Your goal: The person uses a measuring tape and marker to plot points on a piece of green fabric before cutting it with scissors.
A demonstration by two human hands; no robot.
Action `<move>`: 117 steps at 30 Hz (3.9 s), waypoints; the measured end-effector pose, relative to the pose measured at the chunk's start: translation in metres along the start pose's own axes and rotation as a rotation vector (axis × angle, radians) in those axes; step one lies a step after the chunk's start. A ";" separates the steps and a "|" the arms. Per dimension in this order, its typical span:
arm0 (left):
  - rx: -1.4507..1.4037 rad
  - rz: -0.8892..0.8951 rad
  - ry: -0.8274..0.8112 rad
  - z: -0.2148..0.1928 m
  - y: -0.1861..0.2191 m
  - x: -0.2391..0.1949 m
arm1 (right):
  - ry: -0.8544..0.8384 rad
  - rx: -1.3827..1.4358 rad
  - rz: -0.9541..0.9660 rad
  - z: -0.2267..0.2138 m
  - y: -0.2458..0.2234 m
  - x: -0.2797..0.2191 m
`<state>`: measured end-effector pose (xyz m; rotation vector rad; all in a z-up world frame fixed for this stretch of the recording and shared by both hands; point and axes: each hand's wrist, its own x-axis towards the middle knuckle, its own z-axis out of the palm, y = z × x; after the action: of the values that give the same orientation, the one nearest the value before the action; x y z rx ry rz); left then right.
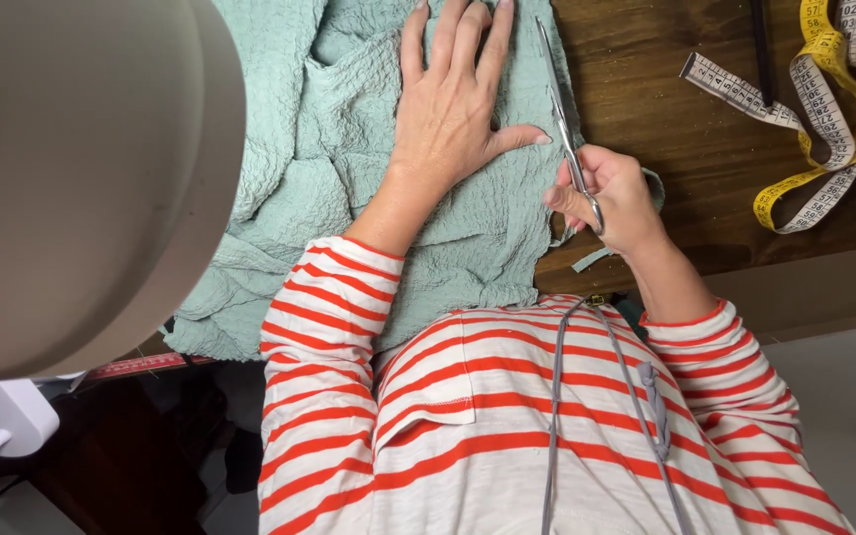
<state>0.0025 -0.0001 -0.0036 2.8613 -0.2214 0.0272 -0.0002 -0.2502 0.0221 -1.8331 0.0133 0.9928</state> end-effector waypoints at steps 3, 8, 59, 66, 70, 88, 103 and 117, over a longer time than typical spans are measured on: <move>0.000 -0.003 0.000 -0.006 0.000 0.000 | 0.040 -0.043 0.011 0.003 0.011 -0.002; -0.002 -0.009 -0.019 -0.011 -0.001 0.000 | 0.048 -0.032 0.084 0.001 0.010 -0.009; -0.020 0.013 -0.045 -0.027 0.006 -0.021 | -0.109 0.138 0.050 -0.001 0.026 -0.032; -0.060 0.017 -0.031 -0.030 0.005 -0.020 | -0.079 0.044 0.024 0.005 0.012 -0.024; -0.060 0.019 -0.022 -0.030 0.005 -0.021 | -0.024 -0.017 0.044 0.007 0.013 -0.027; -0.034 0.009 -0.032 -0.032 0.005 -0.021 | -0.039 0.000 -0.017 0.011 -0.006 -0.003; -0.037 0.007 -0.019 -0.029 0.005 -0.021 | -0.078 -0.080 0.009 -0.001 -0.017 0.024; -0.015 0.010 -0.024 -0.024 0.004 -0.022 | -0.059 -0.035 0.034 -0.004 -0.010 0.028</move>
<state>-0.0194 0.0059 0.0195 2.8473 -0.2395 -0.0067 0.0248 -0.2370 0.0123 -1.8401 -0.0089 1.0771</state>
